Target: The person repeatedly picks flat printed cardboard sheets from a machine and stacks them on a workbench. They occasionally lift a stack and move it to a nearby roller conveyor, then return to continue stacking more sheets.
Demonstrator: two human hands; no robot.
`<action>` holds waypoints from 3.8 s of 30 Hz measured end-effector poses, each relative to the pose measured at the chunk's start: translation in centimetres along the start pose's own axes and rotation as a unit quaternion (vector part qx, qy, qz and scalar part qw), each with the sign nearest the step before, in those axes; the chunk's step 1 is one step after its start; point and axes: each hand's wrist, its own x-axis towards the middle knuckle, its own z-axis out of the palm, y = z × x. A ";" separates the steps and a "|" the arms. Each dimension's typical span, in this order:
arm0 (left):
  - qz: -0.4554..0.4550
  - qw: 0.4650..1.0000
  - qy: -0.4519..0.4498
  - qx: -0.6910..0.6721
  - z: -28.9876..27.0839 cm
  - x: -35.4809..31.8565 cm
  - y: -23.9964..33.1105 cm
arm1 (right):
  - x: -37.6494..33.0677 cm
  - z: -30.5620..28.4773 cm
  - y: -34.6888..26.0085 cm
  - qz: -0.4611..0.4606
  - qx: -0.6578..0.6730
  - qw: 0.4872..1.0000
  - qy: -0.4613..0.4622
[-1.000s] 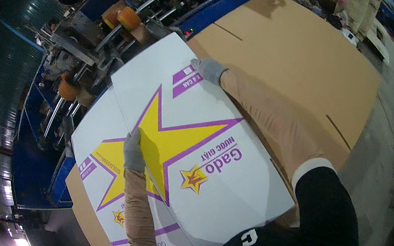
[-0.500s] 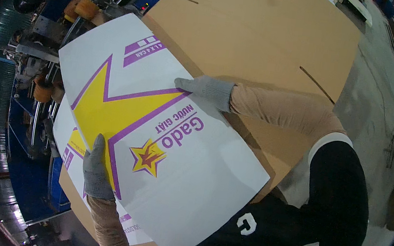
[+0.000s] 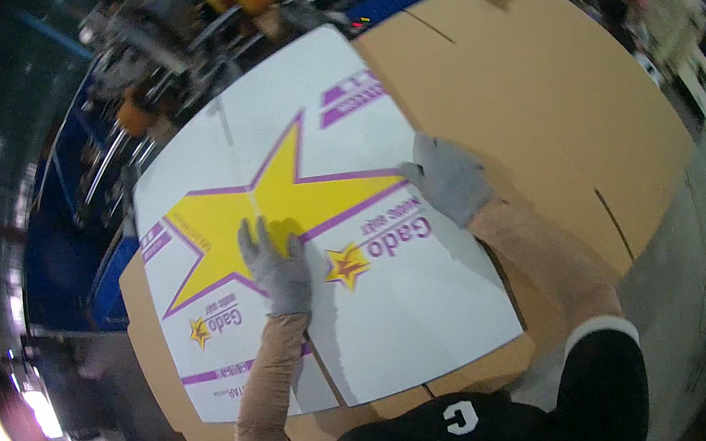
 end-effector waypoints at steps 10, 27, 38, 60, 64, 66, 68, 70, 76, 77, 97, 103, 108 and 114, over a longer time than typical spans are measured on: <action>-0.055 0.990 0.055 -0.120 -1.8 -0.5 -0.4 | -0.5 2.7 -1.5 -0.119 -0.158 0.972 0.128; 0.222 0.943 -0.247 0.002 -17.8 -16.4 -10.5 | -20.2 -0.9 0.0 -0.364 -0.235 0.901 -0.025; 0.318 0.929 -0.182 0.047 -17.6 -16.3 -10.0 | -19.6 0.3 1.8 -0.360 -0.276 0.891 0.013; 0.049 0.997 -0.055 0.031 -25.4 -33.0 -11.4 | -14.8 9.6 1.1 -0.030 -0.211 0.959 0.186; -0.310 0.944 0.051 0.098 -30.6 -43.7 -16.3 | -20.5 9.9 2.8 -0.106 -0.169 0.947 0.253; -0.482 0.840 0.117 0.219 -32.5 -48.7 -17.9 | -24.2 9.4 2.7 -0.135 -0.141 0.953 0.233; -0.597 0.779 0.134 0.138 -34.6 -52.5 -19.2 | -28.3 8.7 1.8 -0.167 -0.118 0.948 0.244; -0.636 0.739 0.123 0.183 -34.9 -53.8 -20.2 | -31.7 7.9 0.8 -0.166 -0.096 0.956 0.221; -0.695 0.698 0.171 0.017 -36.7 -50.9 -20.6 | -40.3 7.0 0.0 -0.175 -0.062 0.962 0.200; -0.660 0.727 0.187 0.040 -36.8 -50.1 -20.0 | -41.5 7.0 -0.1 -0.178 -0.065 0.962 0.198; 0.111 0.924 -0.202 -0.304 -33.3 -40.3 2.3 | -42.7 1.7 -9.4 -0.116 0.316 0.935 -0.113; 0.139 0.918 -0.211 -0.306 -34.3 -40.6 0.6 | -39.8 -4.6 -13.7 -0.088 0.615 0.766 -0.166; 0.190 0.913 -0.200 -0.299 -34.4 -40.0 0.6 | -32.7 -7.6 -15.8 -0.071 0.645 0.752 -0.113; 0.313 0.926 -0.152 -0.149 -33.8 -39.6 1.7 | -29.3 -1.9 -14.5 -0.145 0.662 0.720 -0.148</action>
